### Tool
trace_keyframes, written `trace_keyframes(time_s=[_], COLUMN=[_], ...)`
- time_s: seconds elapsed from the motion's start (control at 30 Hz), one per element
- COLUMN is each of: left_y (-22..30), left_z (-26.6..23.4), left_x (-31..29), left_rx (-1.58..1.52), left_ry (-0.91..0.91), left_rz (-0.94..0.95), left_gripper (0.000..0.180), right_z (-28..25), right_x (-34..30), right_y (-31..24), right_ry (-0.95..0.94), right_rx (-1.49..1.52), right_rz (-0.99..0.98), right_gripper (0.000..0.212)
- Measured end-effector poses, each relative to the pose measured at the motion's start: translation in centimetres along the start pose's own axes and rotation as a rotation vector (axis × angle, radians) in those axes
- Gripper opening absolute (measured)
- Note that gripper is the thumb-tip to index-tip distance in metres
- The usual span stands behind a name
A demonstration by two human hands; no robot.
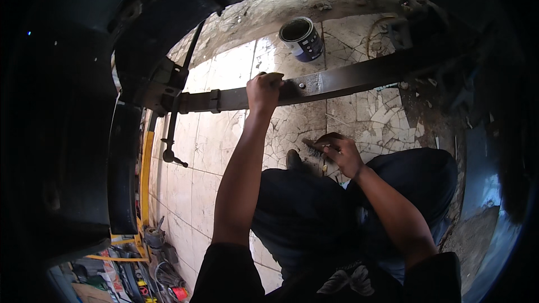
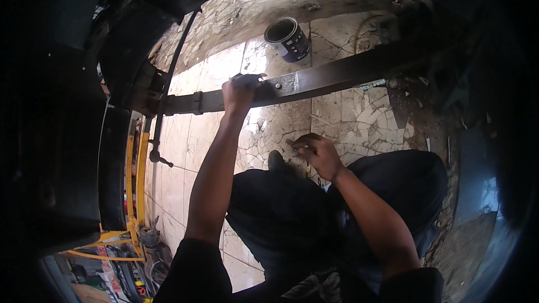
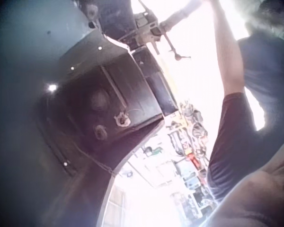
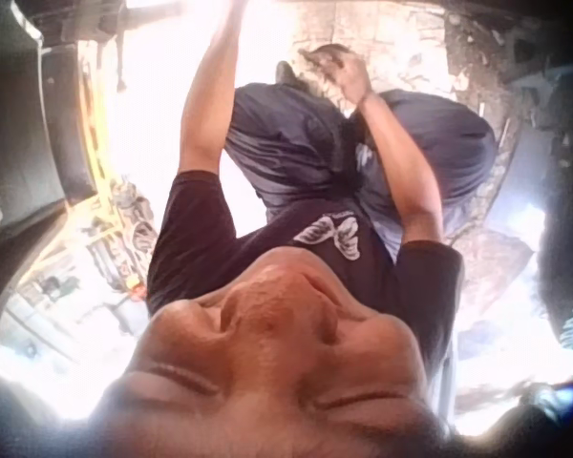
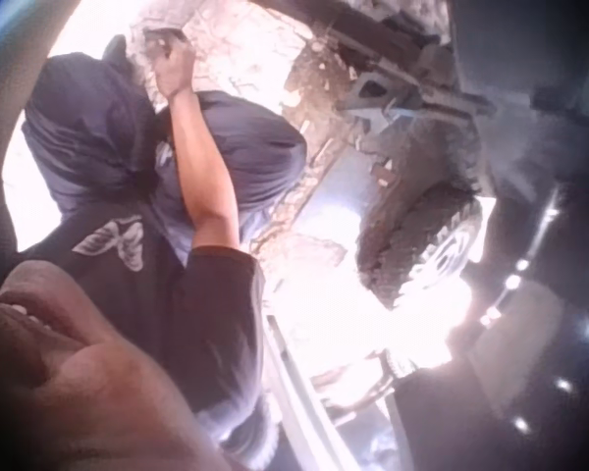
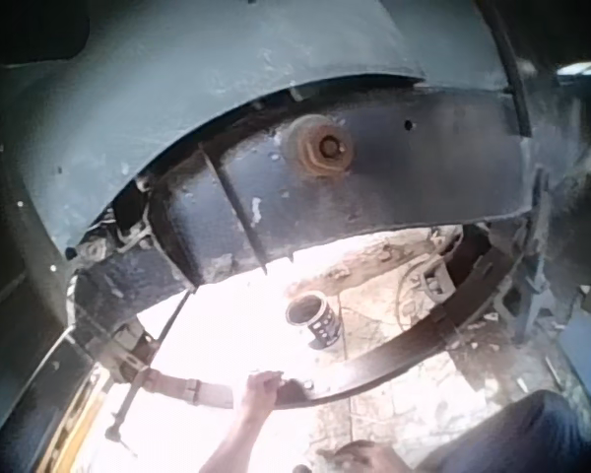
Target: The person sits on the floor beneath a vehicle and uses a wire brush to scrub a metal beam on the undercarriage. They repeatedly dip the brush into a can of liquid and scrub the same section of the beam.
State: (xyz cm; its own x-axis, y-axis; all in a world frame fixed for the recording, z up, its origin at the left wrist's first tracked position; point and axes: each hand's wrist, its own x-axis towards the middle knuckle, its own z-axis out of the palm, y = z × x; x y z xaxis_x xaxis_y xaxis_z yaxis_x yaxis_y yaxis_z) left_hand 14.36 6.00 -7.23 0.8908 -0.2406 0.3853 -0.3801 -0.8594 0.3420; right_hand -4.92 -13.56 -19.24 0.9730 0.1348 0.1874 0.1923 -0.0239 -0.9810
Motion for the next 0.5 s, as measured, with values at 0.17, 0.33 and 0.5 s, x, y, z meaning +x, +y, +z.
trace_keyframes(time_s=[0.17,0.33,0.5], left_y=[0.5,-1.3,-0.4], left_z=[-1.1,-1.9,-0.3], left_x=[-1.8,-0.9,0.0], left_rx=[-0.087,-0.068,-0.140], left_ry=[-0.126,-0.052,-0.024], left_rz=[0.051,0.100,0.073], left_gripper=[0.015,0.016,0.015], right_z=[-0.7,0.3,-0.2], right_x=[-1.1,0.0,-0.7], right_y=[-0.1,-1.5,-0.4], right_ry=[0.089,0.149,0.154], right_rx=[-0.080,-0.013,-0.092], right_rz=[0.013,-0.069,-0.019], right_gripper=[0.031,0.034,0.039])
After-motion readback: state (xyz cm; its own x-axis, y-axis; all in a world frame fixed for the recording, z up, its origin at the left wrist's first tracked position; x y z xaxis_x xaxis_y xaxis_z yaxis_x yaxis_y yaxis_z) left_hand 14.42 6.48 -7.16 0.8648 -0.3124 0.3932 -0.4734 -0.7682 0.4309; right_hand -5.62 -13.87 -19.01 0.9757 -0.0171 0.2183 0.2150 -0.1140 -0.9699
